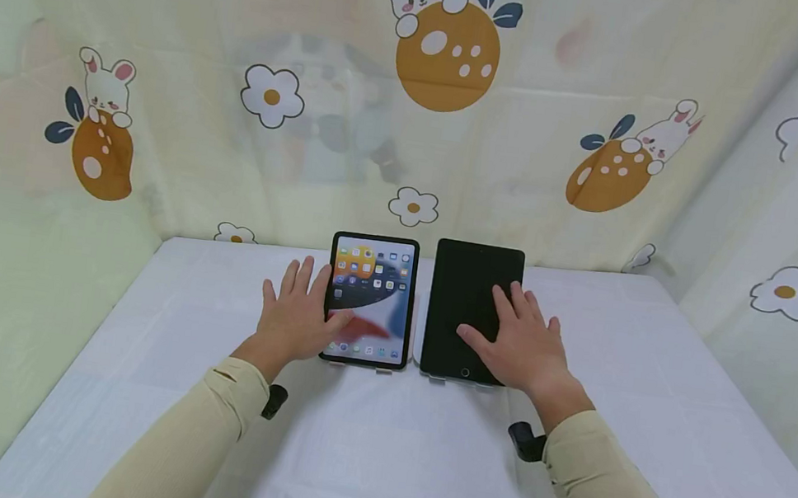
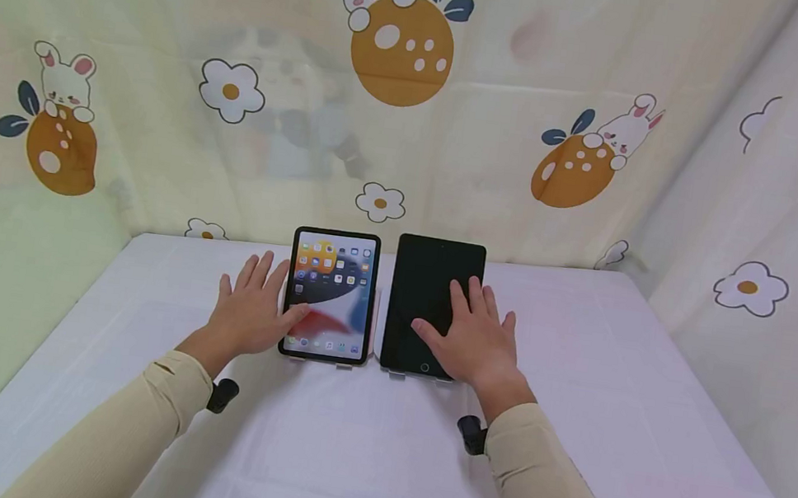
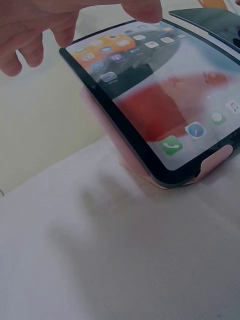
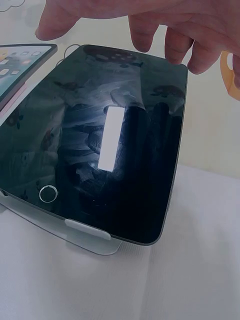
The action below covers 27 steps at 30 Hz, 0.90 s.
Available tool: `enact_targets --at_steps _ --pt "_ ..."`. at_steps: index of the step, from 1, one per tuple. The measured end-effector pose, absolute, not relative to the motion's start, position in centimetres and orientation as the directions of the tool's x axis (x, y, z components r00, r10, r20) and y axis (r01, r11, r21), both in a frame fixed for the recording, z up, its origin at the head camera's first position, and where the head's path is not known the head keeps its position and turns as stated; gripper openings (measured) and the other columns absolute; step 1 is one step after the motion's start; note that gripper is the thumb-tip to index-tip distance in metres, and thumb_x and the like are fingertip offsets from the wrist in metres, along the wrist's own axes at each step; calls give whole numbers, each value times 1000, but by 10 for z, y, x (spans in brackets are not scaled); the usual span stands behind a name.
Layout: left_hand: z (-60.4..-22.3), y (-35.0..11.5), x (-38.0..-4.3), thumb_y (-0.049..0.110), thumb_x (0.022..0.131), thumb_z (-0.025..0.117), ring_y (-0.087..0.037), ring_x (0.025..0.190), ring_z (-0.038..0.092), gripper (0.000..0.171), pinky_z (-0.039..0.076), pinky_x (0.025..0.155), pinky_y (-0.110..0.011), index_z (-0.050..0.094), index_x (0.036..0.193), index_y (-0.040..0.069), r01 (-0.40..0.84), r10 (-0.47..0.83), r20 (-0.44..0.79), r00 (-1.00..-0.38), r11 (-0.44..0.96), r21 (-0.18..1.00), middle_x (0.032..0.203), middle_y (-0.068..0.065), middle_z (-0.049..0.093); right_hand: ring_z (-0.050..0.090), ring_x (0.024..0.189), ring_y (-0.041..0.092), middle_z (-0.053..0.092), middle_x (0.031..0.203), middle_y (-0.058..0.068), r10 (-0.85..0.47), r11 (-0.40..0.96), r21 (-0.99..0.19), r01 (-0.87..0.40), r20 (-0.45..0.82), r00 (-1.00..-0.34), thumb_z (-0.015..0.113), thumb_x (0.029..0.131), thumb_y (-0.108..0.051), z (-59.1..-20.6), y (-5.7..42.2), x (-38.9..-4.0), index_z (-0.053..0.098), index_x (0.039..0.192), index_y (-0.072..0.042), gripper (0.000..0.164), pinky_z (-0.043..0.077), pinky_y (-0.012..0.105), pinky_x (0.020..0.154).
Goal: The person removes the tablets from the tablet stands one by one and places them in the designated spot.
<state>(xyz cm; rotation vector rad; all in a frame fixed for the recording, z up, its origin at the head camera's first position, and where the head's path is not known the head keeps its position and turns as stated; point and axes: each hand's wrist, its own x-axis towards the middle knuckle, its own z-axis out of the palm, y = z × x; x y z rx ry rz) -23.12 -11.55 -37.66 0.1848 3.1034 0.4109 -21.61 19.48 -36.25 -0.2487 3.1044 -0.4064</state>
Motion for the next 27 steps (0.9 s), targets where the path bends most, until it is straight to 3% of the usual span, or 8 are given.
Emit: enact_targets --at_steps 20,27 --pt "-377 -123 -232 54 99 48 -42 150 2 81 5 112 -71 20 159 6 115 117 14 -993 938 326 164 -23 6 11 146 50 11 162 28 -149 937 -312 -160 58 -987 53 96 -60 -368 193 -216 21 157 1 92 13 74 108" --pt "-382 -125 -233 53 99 51 -43 149 7 80 9 113 -69 22 159 9 110 103 38 -994 925 365 165 -21 6 17 145 50 15 162 27 -148 902 -389 -189 133 -980 57 96 -55 -372 189 -216 23 156 2 90 20 67 112"
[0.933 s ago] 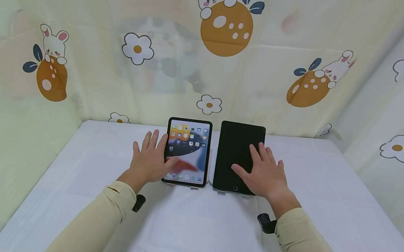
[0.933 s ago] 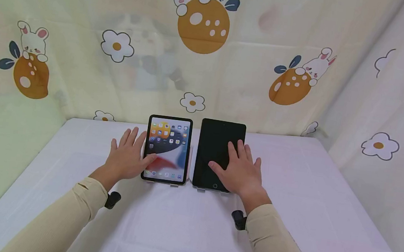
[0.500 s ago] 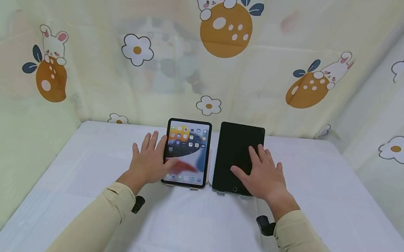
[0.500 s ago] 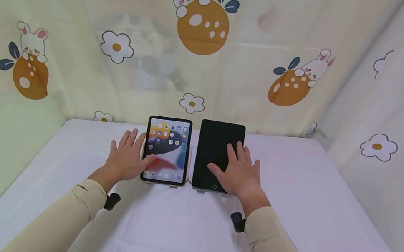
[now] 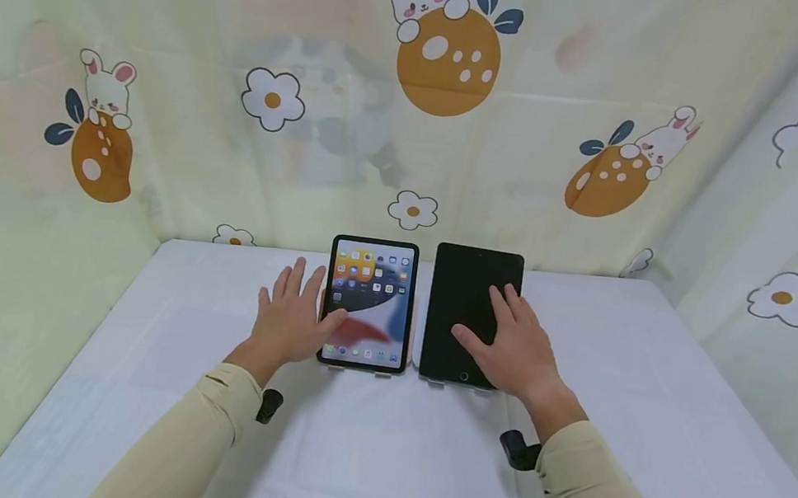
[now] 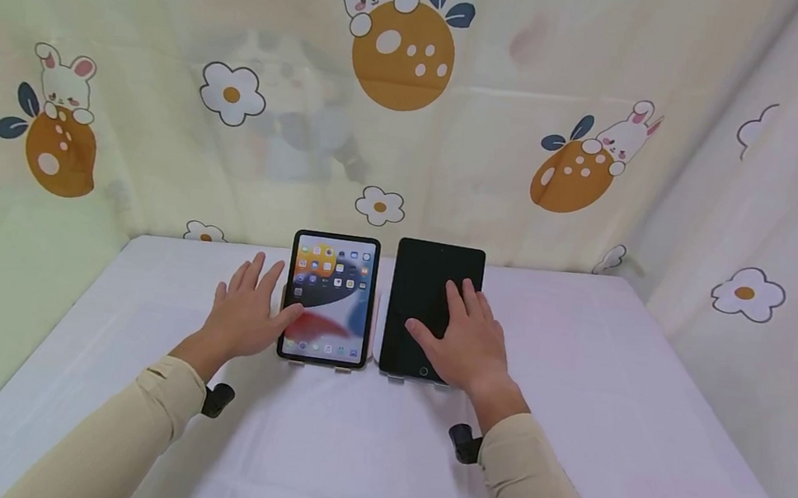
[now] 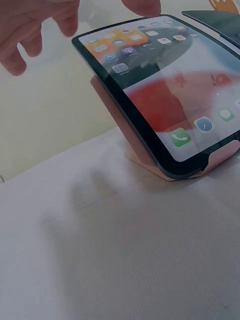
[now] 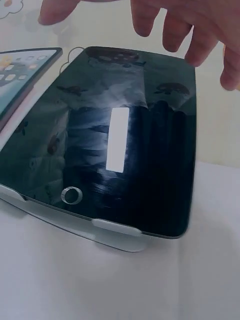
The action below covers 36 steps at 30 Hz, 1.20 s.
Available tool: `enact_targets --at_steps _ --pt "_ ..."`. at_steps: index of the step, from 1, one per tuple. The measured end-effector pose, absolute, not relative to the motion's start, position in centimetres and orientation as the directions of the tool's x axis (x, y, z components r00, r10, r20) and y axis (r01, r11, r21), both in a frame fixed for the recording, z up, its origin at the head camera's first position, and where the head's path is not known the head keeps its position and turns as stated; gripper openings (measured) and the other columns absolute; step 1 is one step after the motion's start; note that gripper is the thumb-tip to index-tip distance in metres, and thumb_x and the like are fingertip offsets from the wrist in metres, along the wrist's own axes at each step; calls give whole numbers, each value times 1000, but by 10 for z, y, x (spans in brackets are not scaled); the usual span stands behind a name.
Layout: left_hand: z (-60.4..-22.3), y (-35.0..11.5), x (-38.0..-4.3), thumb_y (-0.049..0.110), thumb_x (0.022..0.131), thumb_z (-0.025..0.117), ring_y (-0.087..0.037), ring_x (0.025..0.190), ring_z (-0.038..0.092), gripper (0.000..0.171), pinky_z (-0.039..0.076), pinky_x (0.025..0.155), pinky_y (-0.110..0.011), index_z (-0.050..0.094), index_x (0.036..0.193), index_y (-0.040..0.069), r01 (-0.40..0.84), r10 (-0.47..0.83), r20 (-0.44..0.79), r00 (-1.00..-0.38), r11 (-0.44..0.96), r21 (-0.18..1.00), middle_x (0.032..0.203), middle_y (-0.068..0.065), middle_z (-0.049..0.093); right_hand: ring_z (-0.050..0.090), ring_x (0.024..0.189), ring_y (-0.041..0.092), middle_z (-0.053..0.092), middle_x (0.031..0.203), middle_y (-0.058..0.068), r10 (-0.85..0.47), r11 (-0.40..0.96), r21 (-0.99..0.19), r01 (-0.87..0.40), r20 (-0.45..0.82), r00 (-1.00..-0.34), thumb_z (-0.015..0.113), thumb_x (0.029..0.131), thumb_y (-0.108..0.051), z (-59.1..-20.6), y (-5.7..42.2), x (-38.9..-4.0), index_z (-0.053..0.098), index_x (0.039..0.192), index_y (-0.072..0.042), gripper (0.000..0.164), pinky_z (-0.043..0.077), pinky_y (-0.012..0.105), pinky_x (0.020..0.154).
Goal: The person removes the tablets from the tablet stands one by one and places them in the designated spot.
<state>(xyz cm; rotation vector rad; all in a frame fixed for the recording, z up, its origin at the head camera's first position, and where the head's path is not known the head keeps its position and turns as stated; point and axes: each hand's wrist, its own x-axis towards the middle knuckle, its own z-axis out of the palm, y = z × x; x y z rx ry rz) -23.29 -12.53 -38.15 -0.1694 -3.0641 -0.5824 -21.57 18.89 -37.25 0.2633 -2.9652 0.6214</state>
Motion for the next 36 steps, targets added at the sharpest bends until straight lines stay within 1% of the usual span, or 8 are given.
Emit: enact_targets --at_steps 5,9,13,16,20,25,29,36 --pt "-386 -126 -236 47 98 57 -43 147 14 75 20 113 -66 29 158 12 135 107 84 -991 855 502 165 -19 10 20 145 47 17 163 22 -136 794 -572 -204 160 -978 58 98 -50 -374 182 -216 24 157 0 85 23 65 112" --pt "-388 -128 -239 35 97 62 -42 146 19 62 29 110 -63 42 151 11 143 95 108 -990 739 658 162 -17 19 31 143 40 25 161 19 -141 660 -725 -196 137 -980 58 100 -45 -374 176 -215 29 157 -5 76 31 62 110" --pt "-390 -131 -243 22 97 64 -38 145 23 50 25 114 -59 51 142 7 141 87 111 -990 626 767 159 -16 27 42 137 35 32 159 13 -153 495 -856 -152 87 -984 61 101 -35 -375 170 -215 33 156 -10 67 44 55 102" --pt "-390 -132 -246 20 97 64 -35 145 25 46 24 115 -56 53 141 9 111 73 85 -994 558 822 158 -14 30 45 134 33 33 158 12 -170 382 -915 -132 71 -983 62 101 -27 -376 163 -218 34 155 -9 64 49 49 99" --pt "-390 -131 -248 21 97 64 -33 143 30 42 28 114 -56 56 138 13 58 48 39 -998 479 876 155 -10 34 47 133 32 36 157 12 -182 289 -950 -116 64 -981 63 100 -22 -376 152 -224 34 155 -8 63 48 46 99" --pt "-390 -132 -249 22 97 65 -32 140 34 39 34 111 -55 58 136 14 19 12 15 -1000 432 902 152 -9 38 46 135 29 38 155 12 -196 238 -966 -103 56 -979 63 100 -19 -376 138 -231 35 154 -9 62 44 46 105" --pt "-389 -131 -253 21 98 64 -31 141 33 41 36 110 -54 57 137 14 3 3 2 -1000 409 913 153 -9 37 42 139 29 38 155 12 -205 233 -967 -105 56 -977 63 99 -19 -374 130 -236 35 154 -8 63 40 45 108" --pt "-389 -125 -260 17 98 63 -31 141 33 41 38 109 -51 56 138 11 -2 -1 -2 -1000 334 943 155 -8 34 35 144 27 36 157 11 -189 309 -945 -108 51 -981 65 98 -24 -370 117 -242 35 154 -10 65 39 47 109"
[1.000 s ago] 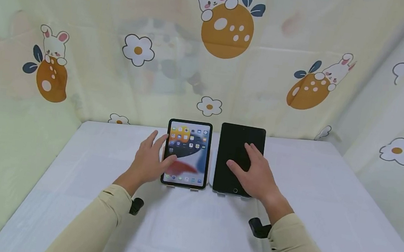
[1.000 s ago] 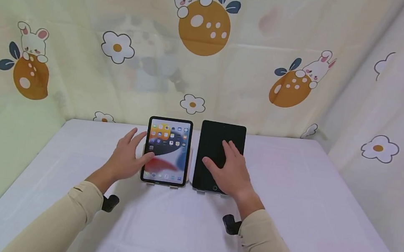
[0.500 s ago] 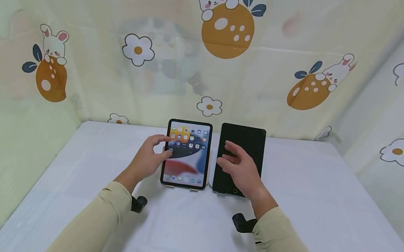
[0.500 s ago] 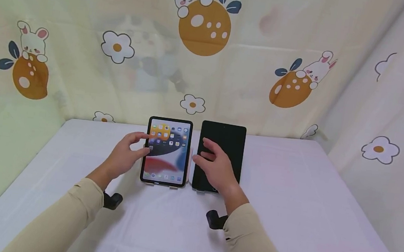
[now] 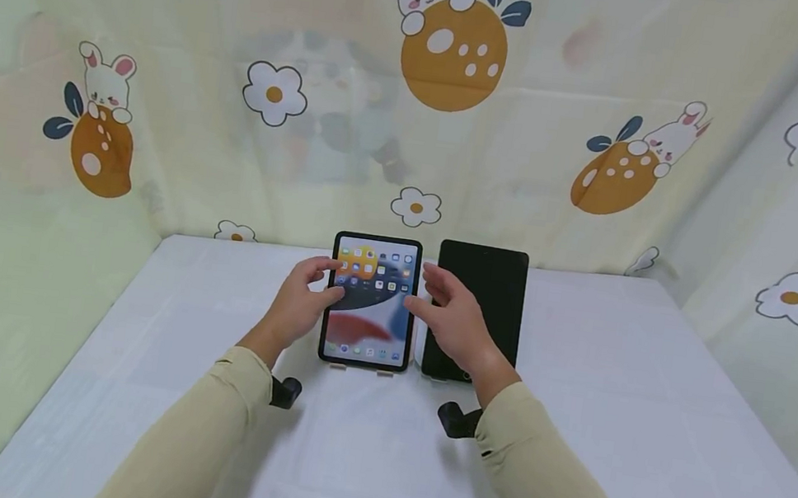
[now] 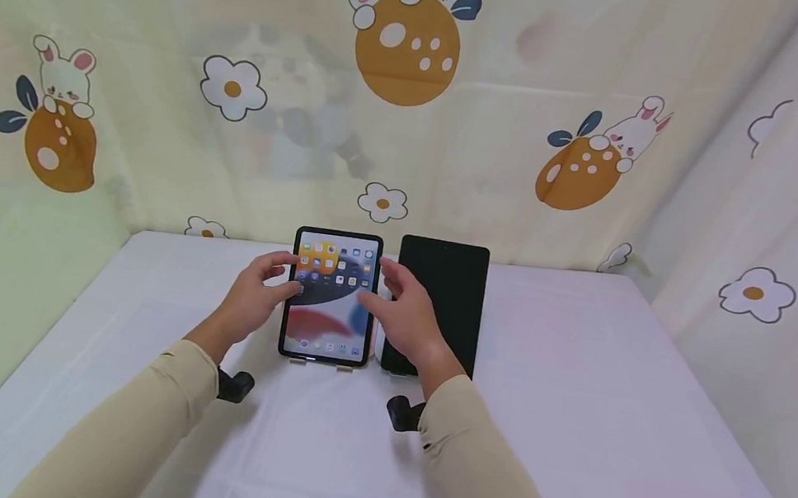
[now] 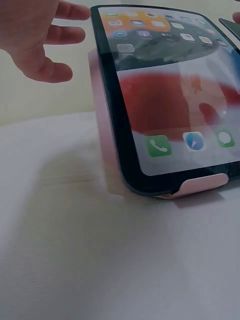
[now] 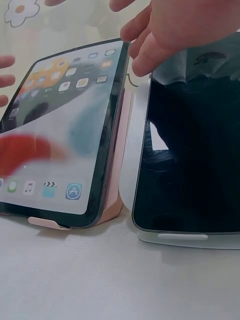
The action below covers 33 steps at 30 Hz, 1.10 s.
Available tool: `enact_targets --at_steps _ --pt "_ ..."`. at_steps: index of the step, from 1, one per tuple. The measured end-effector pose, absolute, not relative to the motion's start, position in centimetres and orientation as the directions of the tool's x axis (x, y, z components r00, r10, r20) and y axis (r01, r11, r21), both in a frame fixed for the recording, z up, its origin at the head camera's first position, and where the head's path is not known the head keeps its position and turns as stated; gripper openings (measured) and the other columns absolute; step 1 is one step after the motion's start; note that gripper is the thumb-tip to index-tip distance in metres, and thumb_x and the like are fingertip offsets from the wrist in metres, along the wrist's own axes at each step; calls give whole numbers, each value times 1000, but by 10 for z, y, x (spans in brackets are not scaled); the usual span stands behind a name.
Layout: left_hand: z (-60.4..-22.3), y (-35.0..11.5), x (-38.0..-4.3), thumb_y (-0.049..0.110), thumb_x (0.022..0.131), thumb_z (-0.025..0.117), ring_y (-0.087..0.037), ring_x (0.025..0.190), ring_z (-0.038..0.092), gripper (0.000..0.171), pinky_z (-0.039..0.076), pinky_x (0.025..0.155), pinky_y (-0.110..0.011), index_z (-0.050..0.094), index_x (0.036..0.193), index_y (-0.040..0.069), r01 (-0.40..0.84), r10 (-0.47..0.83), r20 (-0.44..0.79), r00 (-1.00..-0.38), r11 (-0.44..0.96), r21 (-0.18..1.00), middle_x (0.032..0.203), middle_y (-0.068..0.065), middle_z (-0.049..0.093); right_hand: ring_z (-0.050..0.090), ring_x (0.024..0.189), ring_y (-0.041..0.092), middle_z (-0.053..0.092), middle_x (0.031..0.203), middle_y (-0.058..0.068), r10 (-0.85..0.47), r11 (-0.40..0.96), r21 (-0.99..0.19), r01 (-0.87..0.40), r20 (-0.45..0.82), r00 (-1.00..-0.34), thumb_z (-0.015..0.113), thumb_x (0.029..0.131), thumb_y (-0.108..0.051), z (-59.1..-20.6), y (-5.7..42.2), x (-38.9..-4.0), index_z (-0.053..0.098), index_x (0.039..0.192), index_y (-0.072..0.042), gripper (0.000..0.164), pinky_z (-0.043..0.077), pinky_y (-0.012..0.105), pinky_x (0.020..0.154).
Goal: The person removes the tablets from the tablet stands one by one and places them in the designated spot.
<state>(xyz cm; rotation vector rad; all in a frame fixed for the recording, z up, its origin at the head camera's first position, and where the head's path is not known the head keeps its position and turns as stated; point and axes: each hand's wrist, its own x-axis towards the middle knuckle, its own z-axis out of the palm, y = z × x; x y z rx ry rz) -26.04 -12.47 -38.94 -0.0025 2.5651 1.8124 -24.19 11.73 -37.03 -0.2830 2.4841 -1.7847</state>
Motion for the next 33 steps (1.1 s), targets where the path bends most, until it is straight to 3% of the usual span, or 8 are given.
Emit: enact_targets --at_steps 17,29,33 --pt "-385 -113 -280 12 96 66 -33 141 31 40 39 109 -46 60 135 6 8 -18 14 -1000 258 966 160 -7 28 27 147 33 26 162 14 -199 406 -909 -94 13 -980 67 96 -30 -365 107 -259 33 155 -11 71 37 50 109" --pt "-388 -118 -286 11 97 65 -34 142 30 34 36 111 -48 60 130 6 -58 -12 -56 -998 210 976 153 -12 39 19 150 32 21 164 13 -191 425 -902 -83 0 -982 67 95 -39 -366 98 -266 27 157 -11 79 33 51 112" --pt "-390 -117 -286 9 97 64 -34 137 37 37 40 109 -46 59 133 6 -78 3 -79 -997 181 980 150 -15 41 19 150 32 22 163 14 -189 430 -900 -69 -15 -982 66 96 -43 -369 96 -268 27 157 -10 80 33 50 112"
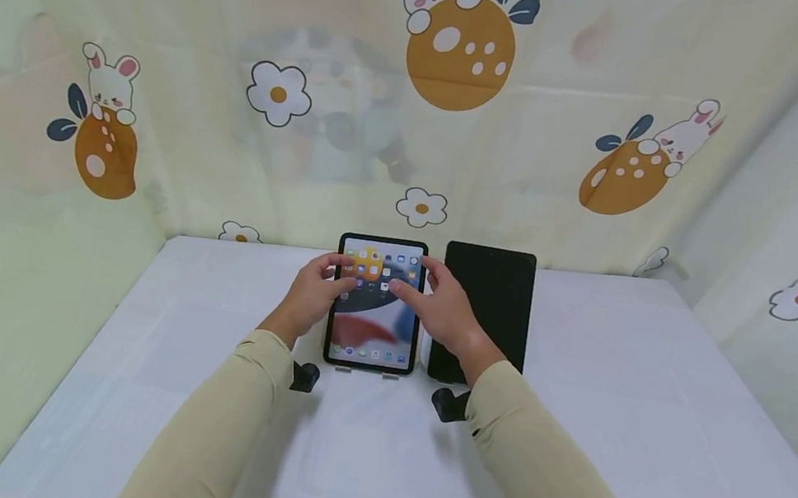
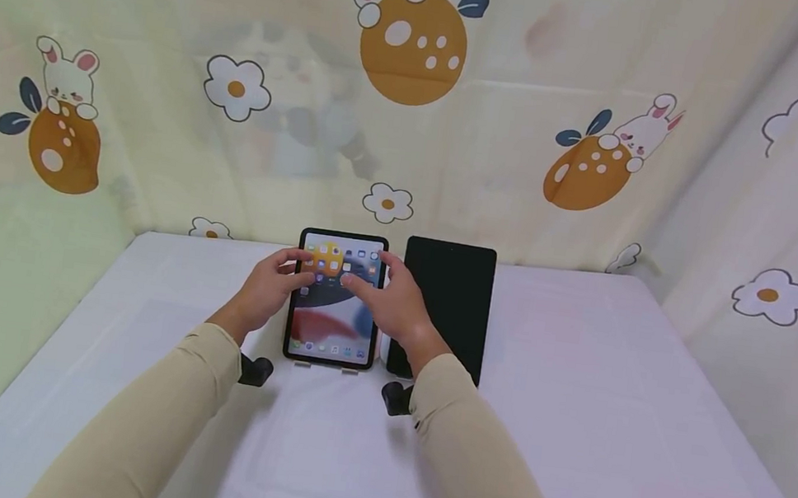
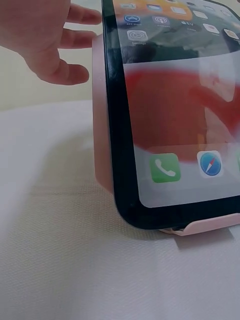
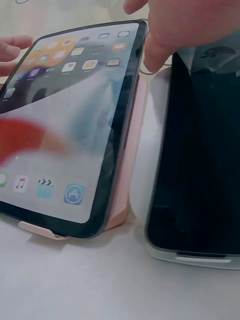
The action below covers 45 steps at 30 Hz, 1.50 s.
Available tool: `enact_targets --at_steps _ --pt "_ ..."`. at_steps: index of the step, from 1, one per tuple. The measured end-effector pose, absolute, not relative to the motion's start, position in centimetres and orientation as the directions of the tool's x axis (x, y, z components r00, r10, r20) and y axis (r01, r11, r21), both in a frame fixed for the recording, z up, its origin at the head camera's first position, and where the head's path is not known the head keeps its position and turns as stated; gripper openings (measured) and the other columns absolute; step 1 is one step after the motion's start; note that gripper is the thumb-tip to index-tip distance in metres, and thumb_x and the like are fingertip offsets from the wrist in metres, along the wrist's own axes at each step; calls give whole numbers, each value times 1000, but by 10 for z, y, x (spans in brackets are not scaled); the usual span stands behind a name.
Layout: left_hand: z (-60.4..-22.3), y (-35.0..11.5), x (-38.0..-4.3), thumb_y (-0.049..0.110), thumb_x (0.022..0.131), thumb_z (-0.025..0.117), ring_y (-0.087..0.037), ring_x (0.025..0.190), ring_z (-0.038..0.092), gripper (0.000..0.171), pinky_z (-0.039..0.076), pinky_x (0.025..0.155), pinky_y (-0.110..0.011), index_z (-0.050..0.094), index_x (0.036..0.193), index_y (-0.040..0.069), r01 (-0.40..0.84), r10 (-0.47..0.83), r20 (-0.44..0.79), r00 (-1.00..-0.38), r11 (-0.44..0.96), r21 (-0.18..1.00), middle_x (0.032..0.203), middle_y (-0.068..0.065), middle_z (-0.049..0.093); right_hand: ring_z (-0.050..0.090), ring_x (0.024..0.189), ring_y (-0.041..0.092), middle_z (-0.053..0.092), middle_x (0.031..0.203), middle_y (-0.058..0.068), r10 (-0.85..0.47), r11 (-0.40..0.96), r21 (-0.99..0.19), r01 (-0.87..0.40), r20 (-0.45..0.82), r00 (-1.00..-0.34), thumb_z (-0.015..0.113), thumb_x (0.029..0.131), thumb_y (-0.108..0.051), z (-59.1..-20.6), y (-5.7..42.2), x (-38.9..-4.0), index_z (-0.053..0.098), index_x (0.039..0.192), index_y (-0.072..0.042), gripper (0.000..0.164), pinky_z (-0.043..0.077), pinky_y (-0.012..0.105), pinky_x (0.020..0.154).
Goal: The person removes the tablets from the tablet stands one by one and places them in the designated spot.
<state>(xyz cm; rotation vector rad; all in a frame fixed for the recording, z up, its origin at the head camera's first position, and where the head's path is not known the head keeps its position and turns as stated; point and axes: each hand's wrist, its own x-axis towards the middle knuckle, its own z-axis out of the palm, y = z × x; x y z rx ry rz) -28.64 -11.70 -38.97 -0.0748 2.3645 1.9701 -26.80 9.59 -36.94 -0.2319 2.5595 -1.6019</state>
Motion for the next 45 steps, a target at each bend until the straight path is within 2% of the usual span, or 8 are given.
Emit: enact_targets --at_steps 5,16,21,28,35,45 --pt "-390 -115 -286 8 98 62 -33 120 53 39 46 102 -43 56 136 7 -102 26 -107 -994 132 986 139 -18 49 20 149 33 24 162 15 -190 430 -901 -60 -25 -982 65 96 -46 -370 94 -268 28 157 -10 79 33 51 112" --pt "-394 -113 -290 10 98 62 -31 122 52 41 45 104 -41 55 138 5 -113 27 -117 -993 124 986 139 -17 51 36 140 36 33 157 19 -190 480 -877 -26 -75 -979 64 96 -49 -369 90 -269 29 157 -7 82 39 52 108" --pt "-394 -114 -290 9 97 62 -31 122 52 46 44 105 -41 52 142 4 -117 36 -122 -992 117 986 141 -19 50 34 141 37 33 157 20 -191 499 -866 -30 -76 -979 63 97 -48 -369 90 -271 29 156 -3 82 38 52 109" --pt "-392 -116 -290 15 99 63 -29 126 51 47 42 108 -41 52 144 9 -129 63 -141 -988 156 979 145 -15 47 34 142 36 32 157 19 -176 498 -867 -32 -65 -982 63 97 -48 -370 90 -272 30 156 -2 82 37 51 109" --pt "-391 -118 -290 5 97 62 -31 119 53 46 45 104 -42 53 142 2 -99 60 -105 -993 101 990 136 -22 52 30 144 36 30 159 18 -176 485 -874 -37 -56 -983 63 97 -46 -370 90 -272 29 156 -3 81 36 50 110" --pt "-387 -125 -287 5 96 63 -30 118 53 47 43 104 -40 52 141 -2 -67 82 -78 -994 123 990 135 -23 53 31 143 34 31 158 17 -152 445 -895 -42 -29 -988 66 96 -43 -370 88 -269 33 155 -5 77 38 49 110"
